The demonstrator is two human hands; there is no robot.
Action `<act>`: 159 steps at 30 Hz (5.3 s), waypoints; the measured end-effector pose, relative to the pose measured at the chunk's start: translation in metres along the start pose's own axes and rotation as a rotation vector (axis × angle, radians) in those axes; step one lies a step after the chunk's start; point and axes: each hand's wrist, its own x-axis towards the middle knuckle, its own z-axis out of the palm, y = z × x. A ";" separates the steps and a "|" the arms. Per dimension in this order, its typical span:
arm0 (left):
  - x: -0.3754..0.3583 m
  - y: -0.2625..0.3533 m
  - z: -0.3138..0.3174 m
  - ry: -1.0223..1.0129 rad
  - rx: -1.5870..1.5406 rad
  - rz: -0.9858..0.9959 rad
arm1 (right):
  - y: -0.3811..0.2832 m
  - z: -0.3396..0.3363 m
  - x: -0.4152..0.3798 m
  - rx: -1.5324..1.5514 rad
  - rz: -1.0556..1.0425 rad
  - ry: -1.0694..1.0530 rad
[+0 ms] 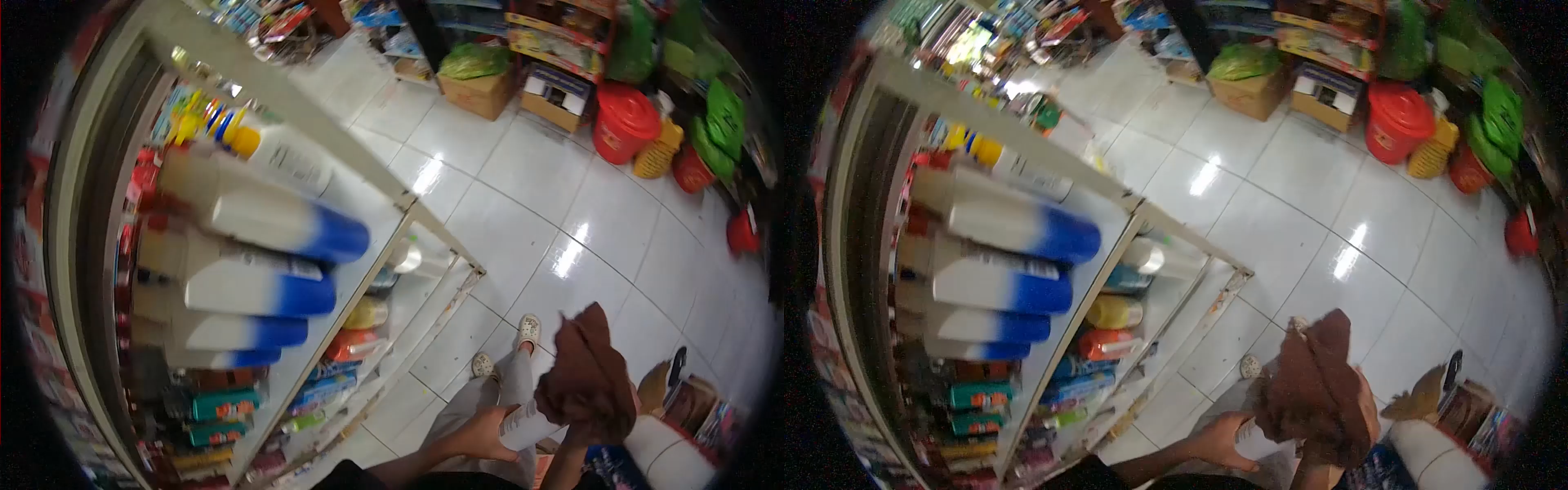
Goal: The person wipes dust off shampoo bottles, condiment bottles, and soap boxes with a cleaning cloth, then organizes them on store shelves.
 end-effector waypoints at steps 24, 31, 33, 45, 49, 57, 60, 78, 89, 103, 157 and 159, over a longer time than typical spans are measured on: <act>-0.012 -0.065 0.015 0.306 -0.692 0.061 | -0.018 0.017 -0.053 0.301 0.798 -0.620; -0.016 -0.067 0.016 0.017 -0.579 -0.058 | -0.003 0.009 -0.019 0.504 0.643 -0.555; -0.003 -0.067 0.019 -0.034 -0.554 -0.058 | 0.002 0.007 -0.025 0.521 0.678 -0.632; -0.027 -0.036 -0.013 0.318 -0.103 0.028 | 0.017 -0.006 -0.047 0.443 0.755 -0.525; -0.027 -0.008 -0.007 0.597 0.307 0.019 | -0.012 0.045 -0.026 0.544 0.965 -0.360; -0.046 -0.043 -0.004 -0.085 -0.302 -0.280 | 0.003 0.041 -0.036 0.786 1.087 -0.743; -0.030 -0.061 0.007 -0.033 -0.774 -0.251 | 0.024 0.044 -0.074 0.884 1.046 -0.768; 0.017 -0.074 -0.025 0.431 -1.570 0.031 | 0.022 0.065 -0.068 0.361 0.796 -0.912; -0.001 -0.057 -0.066 0.869 -0.626 0.518 | 0.027 0.066 -0.085 0.153 0.684 -1.033; -0.013 -0.062 -0.059 0.943 -0.022 0.640 | 0.076 0.078 -0.121 0.536 1.044 -0.910; 0.029 -0.024 -0.169 1.431 0.118 -0.042 | 0.163 0.005 -0.242 0.323 1.703 -0.130; 0.034 -0.026 -0.181 1.472 0.121 -0.097 | 0.176 -0.002 -0.250 0.276 1.759 -0.173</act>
